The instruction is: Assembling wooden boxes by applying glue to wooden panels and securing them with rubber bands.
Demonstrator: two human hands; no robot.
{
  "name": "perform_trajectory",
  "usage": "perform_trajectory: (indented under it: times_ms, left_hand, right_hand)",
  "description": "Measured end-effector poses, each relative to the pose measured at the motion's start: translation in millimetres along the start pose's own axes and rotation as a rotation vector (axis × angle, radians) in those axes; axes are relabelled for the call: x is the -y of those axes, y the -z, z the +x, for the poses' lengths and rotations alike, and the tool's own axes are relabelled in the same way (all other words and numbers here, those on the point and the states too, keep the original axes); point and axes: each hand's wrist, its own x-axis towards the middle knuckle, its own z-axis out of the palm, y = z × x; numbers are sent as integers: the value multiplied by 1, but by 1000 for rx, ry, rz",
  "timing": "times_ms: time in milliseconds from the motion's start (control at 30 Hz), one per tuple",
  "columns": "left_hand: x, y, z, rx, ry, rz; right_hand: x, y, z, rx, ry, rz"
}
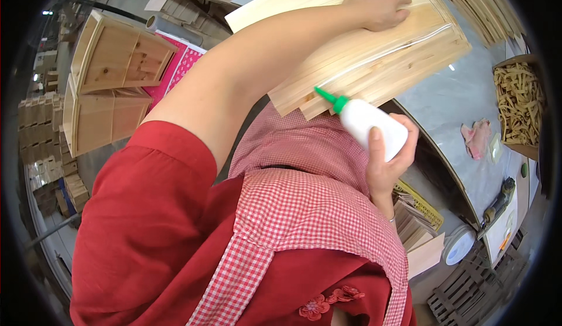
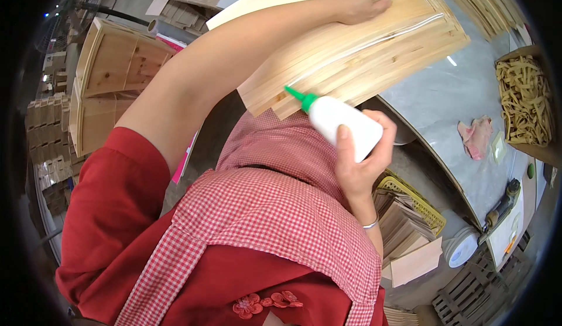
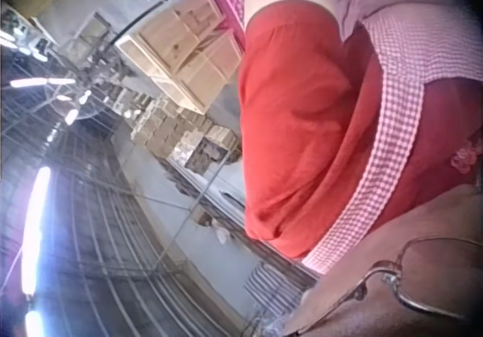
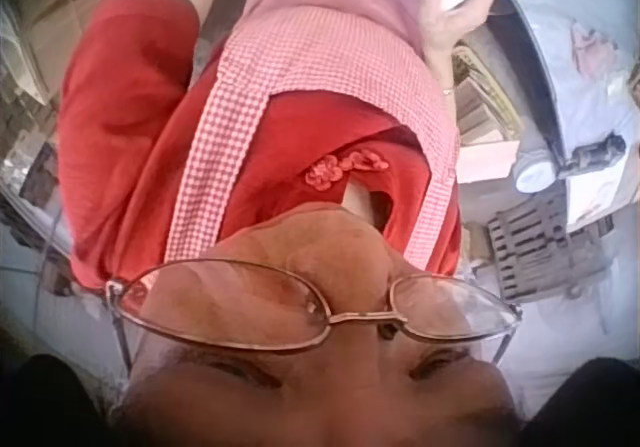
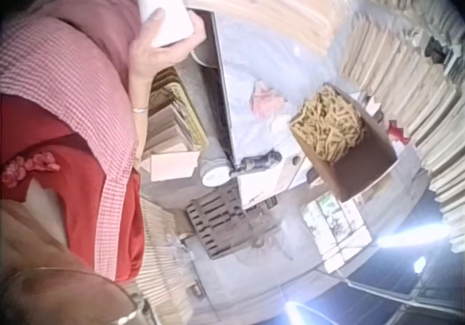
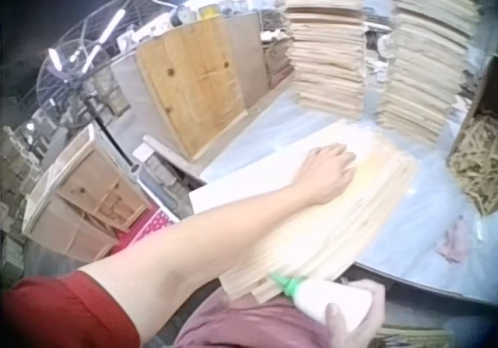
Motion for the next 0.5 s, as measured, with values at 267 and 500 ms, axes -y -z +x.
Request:
perform_trajectory:
  times_ms: [267, 500]
  left_hand:
    - [40, -50, 14, -66, -22, 140]
    - [20, -37, 22, -24, -61, 134]
  right_hand:
    - [6, -12, -25, 230, -49, 20]
    - [-3, -14, -10, 269, -46, 127]
